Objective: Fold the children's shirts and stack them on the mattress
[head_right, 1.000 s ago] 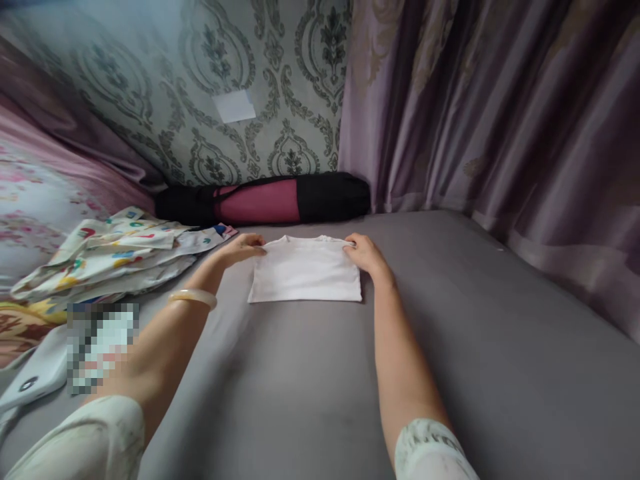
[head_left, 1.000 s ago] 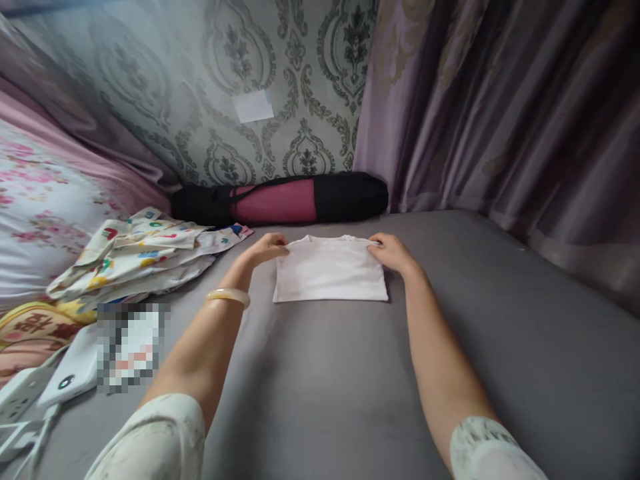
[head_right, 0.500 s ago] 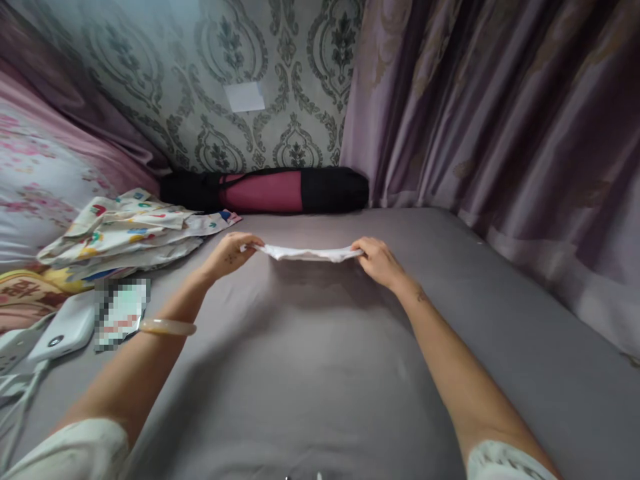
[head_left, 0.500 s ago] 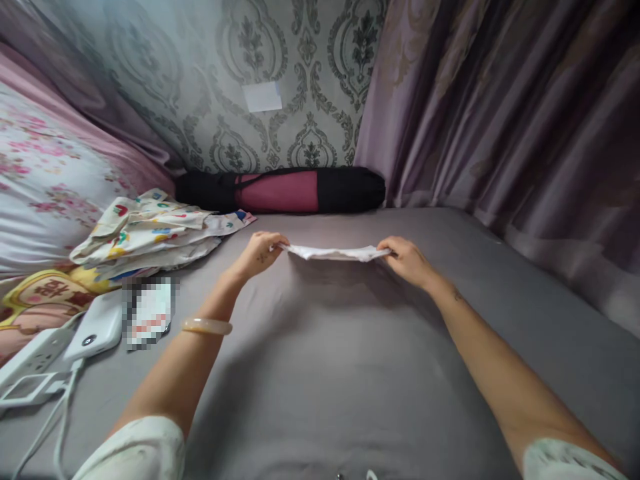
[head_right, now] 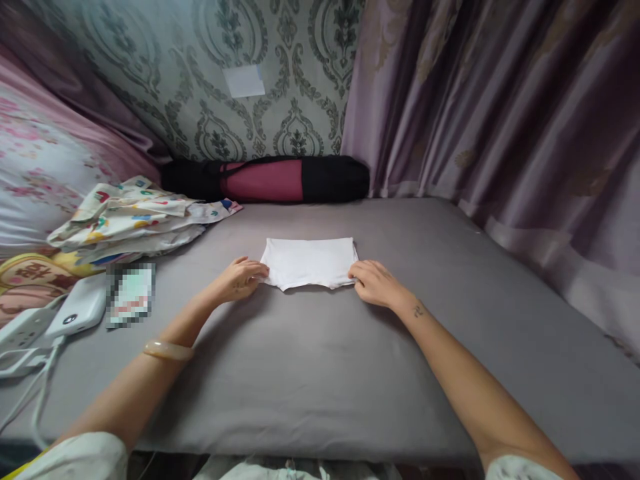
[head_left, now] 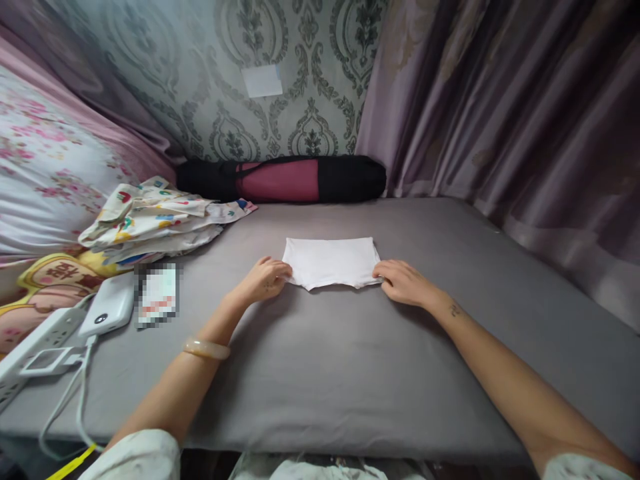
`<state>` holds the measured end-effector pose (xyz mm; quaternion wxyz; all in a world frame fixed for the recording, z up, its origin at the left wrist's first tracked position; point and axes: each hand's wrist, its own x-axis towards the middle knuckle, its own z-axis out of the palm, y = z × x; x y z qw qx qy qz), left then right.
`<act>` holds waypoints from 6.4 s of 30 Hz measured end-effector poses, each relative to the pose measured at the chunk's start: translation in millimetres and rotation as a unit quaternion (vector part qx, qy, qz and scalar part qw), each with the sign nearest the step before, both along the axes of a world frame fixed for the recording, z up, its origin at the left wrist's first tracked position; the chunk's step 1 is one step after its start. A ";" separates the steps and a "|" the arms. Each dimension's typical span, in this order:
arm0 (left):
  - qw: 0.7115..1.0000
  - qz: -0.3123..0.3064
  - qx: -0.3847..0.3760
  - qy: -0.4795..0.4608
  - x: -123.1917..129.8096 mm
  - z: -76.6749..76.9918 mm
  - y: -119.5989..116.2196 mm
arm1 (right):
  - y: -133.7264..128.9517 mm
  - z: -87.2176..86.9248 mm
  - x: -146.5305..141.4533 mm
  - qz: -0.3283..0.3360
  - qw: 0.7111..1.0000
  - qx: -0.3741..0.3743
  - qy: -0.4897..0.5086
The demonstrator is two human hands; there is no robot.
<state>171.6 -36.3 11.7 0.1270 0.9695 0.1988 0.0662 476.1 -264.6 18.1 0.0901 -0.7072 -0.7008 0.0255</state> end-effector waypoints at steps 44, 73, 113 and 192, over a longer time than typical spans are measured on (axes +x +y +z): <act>0.983 0.170 0.069 0.029 129.0 -26.7 -27.9 | 114.0 -23.6 -57.9 -0.139 0.990 -0.015 0.005; 0.978 0.196 0.058 0.031 121.7 -39.6 -14.4 | 105.8 -29.3 -39.6 -0.153 0.987 -0.044 0.005; 0.949 0.305 -0.072 -0.006 92.1 -12.2 14.4 | 103.0 -33.6 -26.8 -0.239 0.970 -0.039 0.005; 0.893 0.371 -0.202 -0.157 58.3 -16.8 55.7 | 185.0 -20.9 -149.8 -0.127 0.987 0.030 0.096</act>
